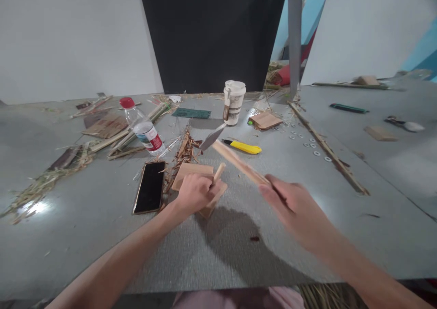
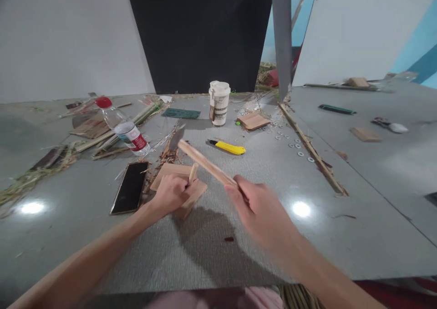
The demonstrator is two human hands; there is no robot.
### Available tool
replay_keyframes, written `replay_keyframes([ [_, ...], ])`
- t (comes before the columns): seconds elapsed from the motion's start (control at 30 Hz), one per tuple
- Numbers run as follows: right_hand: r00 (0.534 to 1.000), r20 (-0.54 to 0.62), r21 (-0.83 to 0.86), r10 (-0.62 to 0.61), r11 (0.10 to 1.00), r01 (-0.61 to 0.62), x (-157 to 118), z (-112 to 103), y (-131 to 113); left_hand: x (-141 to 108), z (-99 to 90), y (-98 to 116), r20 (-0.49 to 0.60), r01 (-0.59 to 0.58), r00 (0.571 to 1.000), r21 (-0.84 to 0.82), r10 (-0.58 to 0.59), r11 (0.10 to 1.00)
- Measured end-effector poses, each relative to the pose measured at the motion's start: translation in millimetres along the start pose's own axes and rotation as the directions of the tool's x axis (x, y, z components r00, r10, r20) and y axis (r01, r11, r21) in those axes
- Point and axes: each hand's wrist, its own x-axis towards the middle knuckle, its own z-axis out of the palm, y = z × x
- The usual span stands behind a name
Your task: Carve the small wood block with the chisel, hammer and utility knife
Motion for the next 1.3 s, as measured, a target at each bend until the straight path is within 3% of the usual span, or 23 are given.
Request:
replay_keyframes([
  [0.27, 0.998, -0.060, 0.026, 0.026, 0.999, -0.024, 9.9, -14.3, 0.6, 0.0, -1.1, 1.3, 0.002, -0.002, 1.000, 0.005, 0.002, 1.000],
  [0.5, 0.992, 0.091, 0.047, 0.089, 0.995, -0.094, 3.2, -20.0, 10.3, 0.6, 0.5, -1.9, 0.022, -0.009, 1.000, 0.011, 0.009, 1.000],
  [0.67, 0.993, -0.042, 0.139, 0.112, 0.985, -0.105, 2.6, -24.6, 9.9, 0.0, -0.6, -0.6, 0.033, 0.000, 0.999, 0.026, -0.001, 1.000],
  [0.83, 0.987, 0.144, 0.006, 0.076, 0.997, -0.078, 2.2, -20.1, 15.0, -0.5, -2.7, 1.0, 0.044, -0.009, 0.999, 0.040, 0.007, 0.999],
  [1.0, 0.984, -0.078, 0.192, 0.163, 0.970, -0.146, 3.3, -23.3, 19.3, -1.5, -7.9, 5.6, 0.060, 0.009, 0.998, 0.055, -0.013, 0.998],
  [1.07, 0.986, -0.040, 0.164, 0.163, 0.974, -0.154, 2.9, -22.6, 19.4, -2.4, -9.6, 7.0, 0.063, 0.010, 0.998, 0.058, -0.014, 0.998],
  [1.17, 0.986, 0.106, 0.093, 0.129, 0.986, -0.138, 1.3, -20.2, 20.4, -3.4, -9.9, 7.2, 0.066, 0.000, 0.998, 0.056, -0.004, 0.998],
  [1.3, 0.983, 0.063, 0.239, 0.174, 0.954, -0.184, 0.8, -21.7, 26.2, -3.1, -7.2, 5.8, 0.055, -0.007, 0.998, 0.042, 0.005, 0.999],
])
